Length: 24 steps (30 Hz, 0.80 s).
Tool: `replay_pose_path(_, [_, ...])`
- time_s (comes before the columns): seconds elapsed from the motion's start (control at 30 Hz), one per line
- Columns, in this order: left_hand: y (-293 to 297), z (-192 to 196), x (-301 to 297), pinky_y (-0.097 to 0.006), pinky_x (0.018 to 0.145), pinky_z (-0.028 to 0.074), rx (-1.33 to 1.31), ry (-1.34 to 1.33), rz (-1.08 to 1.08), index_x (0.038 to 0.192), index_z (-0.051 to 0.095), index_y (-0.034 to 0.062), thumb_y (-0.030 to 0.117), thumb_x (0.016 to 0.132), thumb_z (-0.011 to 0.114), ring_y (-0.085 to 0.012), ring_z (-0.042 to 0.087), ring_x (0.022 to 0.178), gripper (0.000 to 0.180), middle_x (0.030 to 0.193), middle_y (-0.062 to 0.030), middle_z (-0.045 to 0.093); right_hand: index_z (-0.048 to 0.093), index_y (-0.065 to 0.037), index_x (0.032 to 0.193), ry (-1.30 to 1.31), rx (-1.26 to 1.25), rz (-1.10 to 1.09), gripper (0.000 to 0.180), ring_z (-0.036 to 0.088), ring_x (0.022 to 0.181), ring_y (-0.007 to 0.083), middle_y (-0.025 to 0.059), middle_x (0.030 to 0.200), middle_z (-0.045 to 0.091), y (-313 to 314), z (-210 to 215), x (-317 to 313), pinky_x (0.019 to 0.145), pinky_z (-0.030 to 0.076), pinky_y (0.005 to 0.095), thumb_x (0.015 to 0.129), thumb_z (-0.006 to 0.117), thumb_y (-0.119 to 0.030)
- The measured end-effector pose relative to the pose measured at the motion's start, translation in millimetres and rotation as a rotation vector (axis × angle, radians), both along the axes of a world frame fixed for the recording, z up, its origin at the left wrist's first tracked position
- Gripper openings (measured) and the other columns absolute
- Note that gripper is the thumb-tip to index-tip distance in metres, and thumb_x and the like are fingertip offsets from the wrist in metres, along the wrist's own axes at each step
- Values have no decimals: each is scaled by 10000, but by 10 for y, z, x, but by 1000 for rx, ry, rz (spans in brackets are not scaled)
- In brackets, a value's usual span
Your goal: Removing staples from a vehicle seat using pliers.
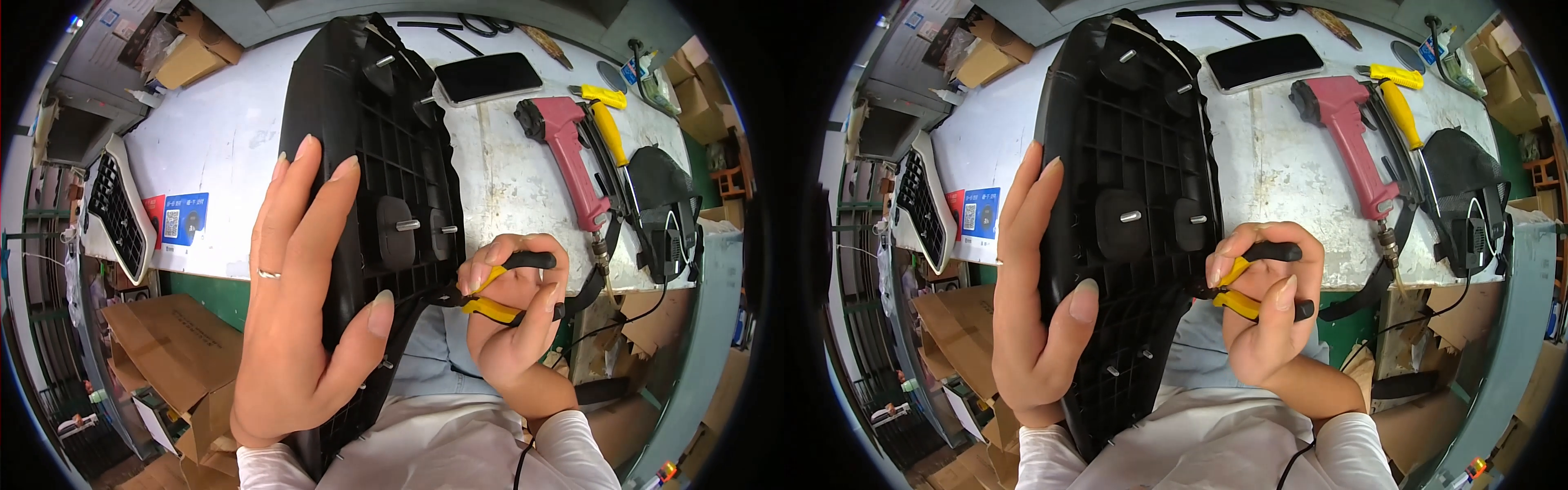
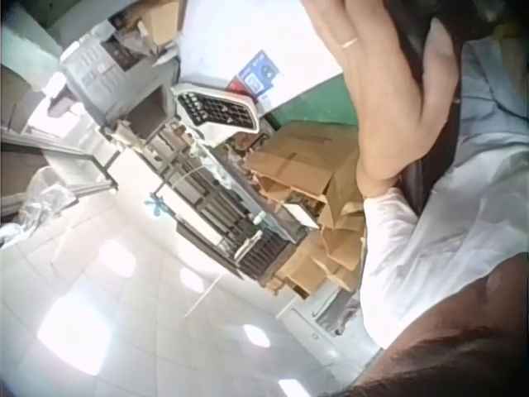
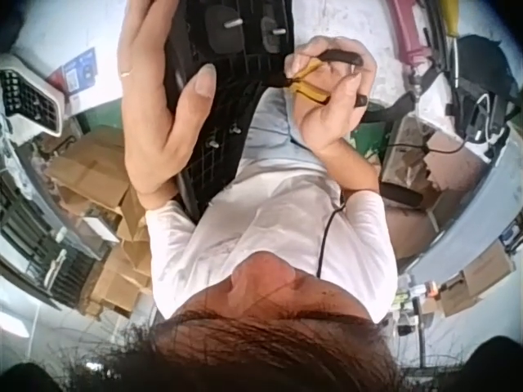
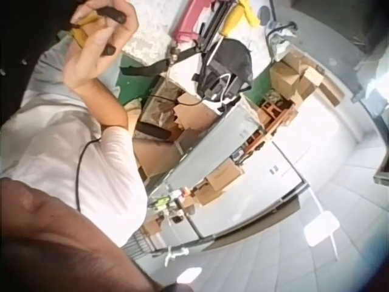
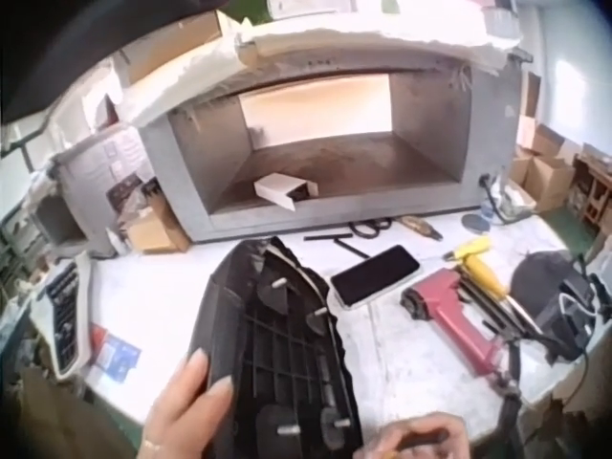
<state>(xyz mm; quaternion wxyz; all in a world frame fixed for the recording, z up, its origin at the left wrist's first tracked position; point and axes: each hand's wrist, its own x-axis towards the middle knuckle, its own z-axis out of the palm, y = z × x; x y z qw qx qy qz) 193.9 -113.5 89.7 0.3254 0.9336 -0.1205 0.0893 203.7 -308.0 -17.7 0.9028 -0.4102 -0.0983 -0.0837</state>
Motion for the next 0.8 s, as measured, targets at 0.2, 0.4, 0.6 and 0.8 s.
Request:
replay_pose_path(0.2, [-30, 8, 3, -431, 1241, 239, 31, 9, 7, 1549, 398, -65, 275, 900, 584, -353, 318, 1536, 756, 1660, -256, 299, 373, -21, 1343, -16, -86, -35, 389, 539, 865, 192, 175, 1083, 562, 24, -21, 26, 758, 490, 349, 1097, 492, -299])
replay_pose_path(0.4, [-34, -13, 7, -426, 1244, 228, 53, 15, 23, 1562, 377, -64, 271, 921, 561, -343, 312, 1539, 746, 1669, -242, 289, 388, -121, 1203, 37, -84, 22, 271, 453, 708, 178, 107, 909, 479, -6, -2, 65, 615, 426, 338, 1128, 384, -381])
replay_pose_path(0.6, [-41, 10, -17, -427, 1246, 221, 53, -3, 42, 1567, 369, -61, 278, 933, 553, -339, 306, 1540, 742, 1668, -240, 291, 379, -89, 1209, 18, -10, 33, 283, 459, 703, 173, 136, 917, 502, -121, 82, -52, 621, 433, 326, 1131, 390, -360])
replay_pose_path(0.8, [-23, -57, -43, -436, 1245, 224, 14, 1, 83, 1570, 370, -52, 398, 972, 553, -340, 303, 1542, 770, 1672, -233, 285, 393, -174, 1172, 200, 197, 81, 288, 450, 701, 183, 94, 901, 471, -311, 144, -120, 617, 428, 337, 1124, 362, -457])
